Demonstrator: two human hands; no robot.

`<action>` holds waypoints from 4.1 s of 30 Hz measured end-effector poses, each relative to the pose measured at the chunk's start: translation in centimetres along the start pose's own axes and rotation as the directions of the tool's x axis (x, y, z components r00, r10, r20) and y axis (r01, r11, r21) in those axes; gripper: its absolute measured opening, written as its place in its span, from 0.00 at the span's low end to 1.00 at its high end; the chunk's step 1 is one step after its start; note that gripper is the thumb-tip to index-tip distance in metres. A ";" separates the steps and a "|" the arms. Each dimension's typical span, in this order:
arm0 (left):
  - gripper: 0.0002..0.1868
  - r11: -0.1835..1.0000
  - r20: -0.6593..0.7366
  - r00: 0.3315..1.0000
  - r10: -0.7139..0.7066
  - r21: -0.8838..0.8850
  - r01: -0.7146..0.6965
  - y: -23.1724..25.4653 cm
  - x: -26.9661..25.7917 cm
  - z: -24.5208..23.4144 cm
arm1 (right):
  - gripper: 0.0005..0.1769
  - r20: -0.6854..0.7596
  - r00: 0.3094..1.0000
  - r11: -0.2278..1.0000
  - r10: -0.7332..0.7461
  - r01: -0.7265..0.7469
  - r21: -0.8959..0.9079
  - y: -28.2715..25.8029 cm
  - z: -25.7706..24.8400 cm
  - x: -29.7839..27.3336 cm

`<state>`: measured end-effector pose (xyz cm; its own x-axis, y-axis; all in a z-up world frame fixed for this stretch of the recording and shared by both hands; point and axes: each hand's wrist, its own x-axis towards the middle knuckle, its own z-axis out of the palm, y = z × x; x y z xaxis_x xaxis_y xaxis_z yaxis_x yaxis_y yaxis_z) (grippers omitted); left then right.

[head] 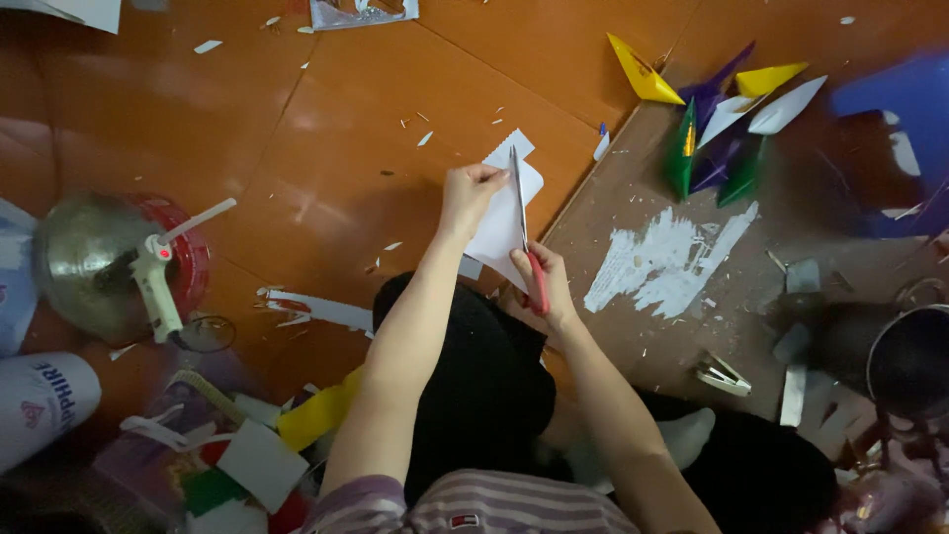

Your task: Folding and cutting paper to create decorative items

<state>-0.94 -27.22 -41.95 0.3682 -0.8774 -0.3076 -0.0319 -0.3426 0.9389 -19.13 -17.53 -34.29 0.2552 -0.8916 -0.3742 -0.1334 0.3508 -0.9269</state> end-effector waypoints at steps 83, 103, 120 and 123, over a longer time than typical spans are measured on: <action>0.40 0.930 0.044 0.948 -0.314 -0.186 0.317 -8.7 -9.4 6.3 | 0.24 -0.063 0.879 0.456 -0.473 0.183 -0.871 4.7 -5.0 -4.1; 0.32 0.865 0.168 0.951 -0.258 -0.398 0.305 -5.0 -10.3 5.2 | 0.14 -0.216 0.946 0.828 -0.240 0.084 -0.555 9.0 -8.1 -2.0; 0.17 0.986 -0.158 0.976 0.149 -0.055 -0.160 4.1 -15.9 3.4 | 0.28 -0.130 0.886 0.422 -0.445 0.079 -0.903 0.1 -11.7 -10.3; 0.14 0.990 -0.046 0.991 0.127 -0.060 -0.129 7.0 -21.2 3.8 | 0.26 -0.108 0.867 0.736 -0.487 0.341 -0.585 -4.5 -6.2 -11.7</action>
<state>-12.48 -12.34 -29.44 0.4031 -0.8975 -0.1789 -0.0231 -0.2055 0.9784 -27.40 -10.49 -25.57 0.1830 -0.9744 0.1304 -0.5716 -0.2134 -0.7923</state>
